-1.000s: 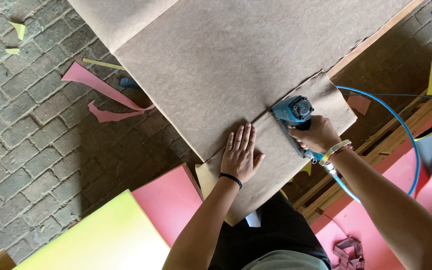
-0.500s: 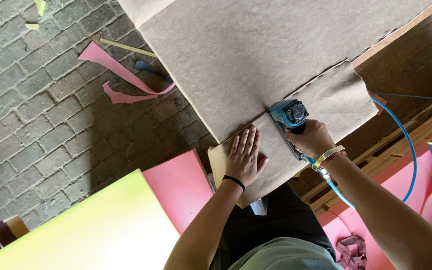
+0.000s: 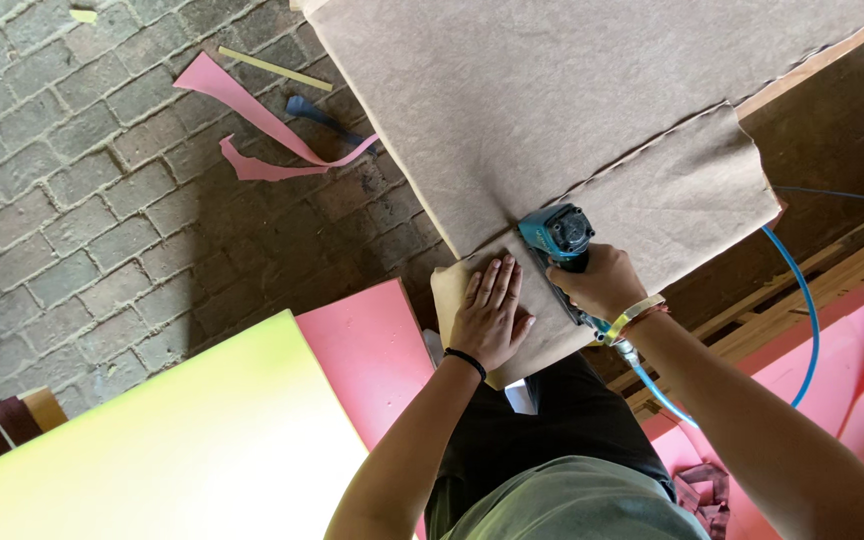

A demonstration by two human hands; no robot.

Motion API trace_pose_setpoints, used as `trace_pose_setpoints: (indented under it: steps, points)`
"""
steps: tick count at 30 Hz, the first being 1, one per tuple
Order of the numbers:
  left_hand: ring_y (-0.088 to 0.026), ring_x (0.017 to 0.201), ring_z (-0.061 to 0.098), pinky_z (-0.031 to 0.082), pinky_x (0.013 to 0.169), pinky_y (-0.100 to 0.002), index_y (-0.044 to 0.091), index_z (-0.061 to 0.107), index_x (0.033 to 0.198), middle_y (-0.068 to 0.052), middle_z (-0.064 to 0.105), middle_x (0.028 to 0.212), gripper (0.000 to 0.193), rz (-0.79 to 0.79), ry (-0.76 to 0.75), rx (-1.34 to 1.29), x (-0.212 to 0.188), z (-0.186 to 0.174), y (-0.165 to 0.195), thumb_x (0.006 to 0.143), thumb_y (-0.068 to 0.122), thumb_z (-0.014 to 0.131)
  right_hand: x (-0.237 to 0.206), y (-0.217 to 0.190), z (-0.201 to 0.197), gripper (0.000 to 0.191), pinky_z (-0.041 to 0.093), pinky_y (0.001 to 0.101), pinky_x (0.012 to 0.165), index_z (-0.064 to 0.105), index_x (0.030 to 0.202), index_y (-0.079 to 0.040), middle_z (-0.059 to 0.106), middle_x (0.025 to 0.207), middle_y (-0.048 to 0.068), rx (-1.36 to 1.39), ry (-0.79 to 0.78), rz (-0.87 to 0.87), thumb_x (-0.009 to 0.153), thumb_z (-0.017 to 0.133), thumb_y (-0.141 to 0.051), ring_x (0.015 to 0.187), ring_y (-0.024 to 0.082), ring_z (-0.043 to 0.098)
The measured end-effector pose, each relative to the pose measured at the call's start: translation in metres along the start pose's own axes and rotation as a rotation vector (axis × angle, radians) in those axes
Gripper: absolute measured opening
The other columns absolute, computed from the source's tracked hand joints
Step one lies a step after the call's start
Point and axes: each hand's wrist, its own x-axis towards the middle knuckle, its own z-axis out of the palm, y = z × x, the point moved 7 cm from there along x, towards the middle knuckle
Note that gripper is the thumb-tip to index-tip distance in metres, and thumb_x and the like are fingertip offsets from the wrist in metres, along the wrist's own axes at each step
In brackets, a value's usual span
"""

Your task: The person staples tan fabric over a foam-covered wooden panel using a pneumatic nail gun, pressing the fabric flat with one hand while driving staples along the edge. They then trim excess fabric with scissors, reposition the panel, and staple another edge before carrying the panel across the workshop.

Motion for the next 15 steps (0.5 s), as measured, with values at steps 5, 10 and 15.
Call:
trace_pose_setpoints:
  steps: [5, 10, 15]
  points:
    - [-0.028, 0.158, 0.021, 0.018, 0.129, -0.045, 0.003, 0.032, 0.160, -0.013, 0.026, 0.169, 0.080, 0.036, 0.059, 0.015, -0.014, -0.003, -0.004, 0.099, 0.048, 0.057, -0.010, -0.009, 0.017, 0.036, 0.058, 0.0352, 0.058, 0.075, 0.085, 0.001, 0.072, 0.064, 0.013, 0.109, -0.002, -0.088, 0.080, 0.074, -0.034, 0.056, 0.018, 0.069]
    - [-0.030, 0.157, 0.023, 0.021, 0.128, -0.046, 0.002, 0.035, 0.158, -0.015, 0.028, 0.168, 0.076, 0.031, 0.065, -0.002, -0.025, 0.000, -0.006, 0.099, 0.044, 0.058, -0.018, -0.024, 0.036, 0.040, 0.059, 0.0386, 0.068, 0.074, 0.082, 0.004, 0.073, 0.070, 0.019, -0.048, 0.083, -0.229, 0.079, 0.077, -0.036, 0.066, 0.027, 0.074]
    - [-0.031, 0.156, 0.026, 0.025, 0.127, -0.047, 0.001, 0.036, 0.158, -0.015, 0.029, 0.167, 0.075, 0.033, 0.061, -0.032, -0.034, -0.002, -0.007, 0.099, 0.041, 0.059, -0.020, -0.025, 0.042, 0.037, 0.059, 0.0420, 0.069, 0.073, 0.087, 0.003, 0.073, 0.072, 0.021, -0.048, 0.094, -0.204, 0.079, 0.077, -0.034, 0.070, 0.031, 0.074]
